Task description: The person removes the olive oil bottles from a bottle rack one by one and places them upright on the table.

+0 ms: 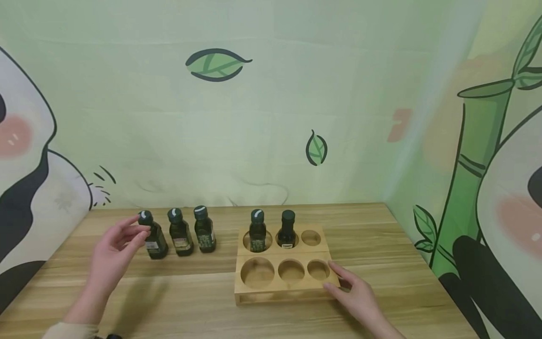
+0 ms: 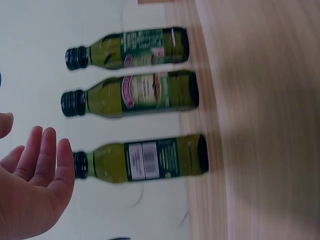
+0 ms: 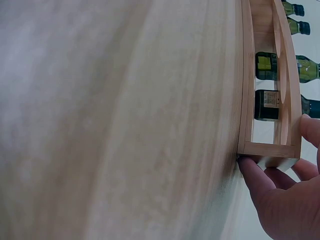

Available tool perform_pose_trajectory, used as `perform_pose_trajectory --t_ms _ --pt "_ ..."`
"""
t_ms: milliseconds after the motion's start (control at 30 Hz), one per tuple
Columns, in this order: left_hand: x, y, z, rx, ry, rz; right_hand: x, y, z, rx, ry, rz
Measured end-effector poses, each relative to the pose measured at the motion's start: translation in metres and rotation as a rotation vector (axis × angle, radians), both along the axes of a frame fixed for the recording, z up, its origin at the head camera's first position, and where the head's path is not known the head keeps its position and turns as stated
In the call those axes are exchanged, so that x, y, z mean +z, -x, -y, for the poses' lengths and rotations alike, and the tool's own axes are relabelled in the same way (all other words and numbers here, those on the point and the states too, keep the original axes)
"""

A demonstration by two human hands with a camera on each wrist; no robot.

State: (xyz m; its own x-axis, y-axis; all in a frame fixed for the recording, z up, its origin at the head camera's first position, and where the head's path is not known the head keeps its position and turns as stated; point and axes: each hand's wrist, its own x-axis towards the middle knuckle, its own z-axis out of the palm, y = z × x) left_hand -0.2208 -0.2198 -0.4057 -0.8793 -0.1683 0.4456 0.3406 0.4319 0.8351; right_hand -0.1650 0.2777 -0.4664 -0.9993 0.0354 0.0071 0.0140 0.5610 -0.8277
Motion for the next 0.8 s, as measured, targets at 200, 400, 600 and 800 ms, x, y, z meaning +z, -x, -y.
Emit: perform_pose_trajectory --t_ms 200,400,600,800 --pt "-0.005 -0.001 -0.018 -0.094 0.005 -0.023 0.0 -0.001 -0.001 0.002 -0.02 -0.002" --pt "-0.014 0.001 -0.033 -0.153 0.018 -0.024 0.0 0.0 0.0 -0.004 -0.025 -0.001" --pt "-0.023 0.002 -0.053 -0.199 -0.003 0.043 -0.001 0.0 0.001 -0.01 -0.027 -0.003" --pt "-0.032 0.005 -0.074 -0.25 0.027 0.039 0.0 -0.001 0.001 -0.009 -0.019 -0.009"
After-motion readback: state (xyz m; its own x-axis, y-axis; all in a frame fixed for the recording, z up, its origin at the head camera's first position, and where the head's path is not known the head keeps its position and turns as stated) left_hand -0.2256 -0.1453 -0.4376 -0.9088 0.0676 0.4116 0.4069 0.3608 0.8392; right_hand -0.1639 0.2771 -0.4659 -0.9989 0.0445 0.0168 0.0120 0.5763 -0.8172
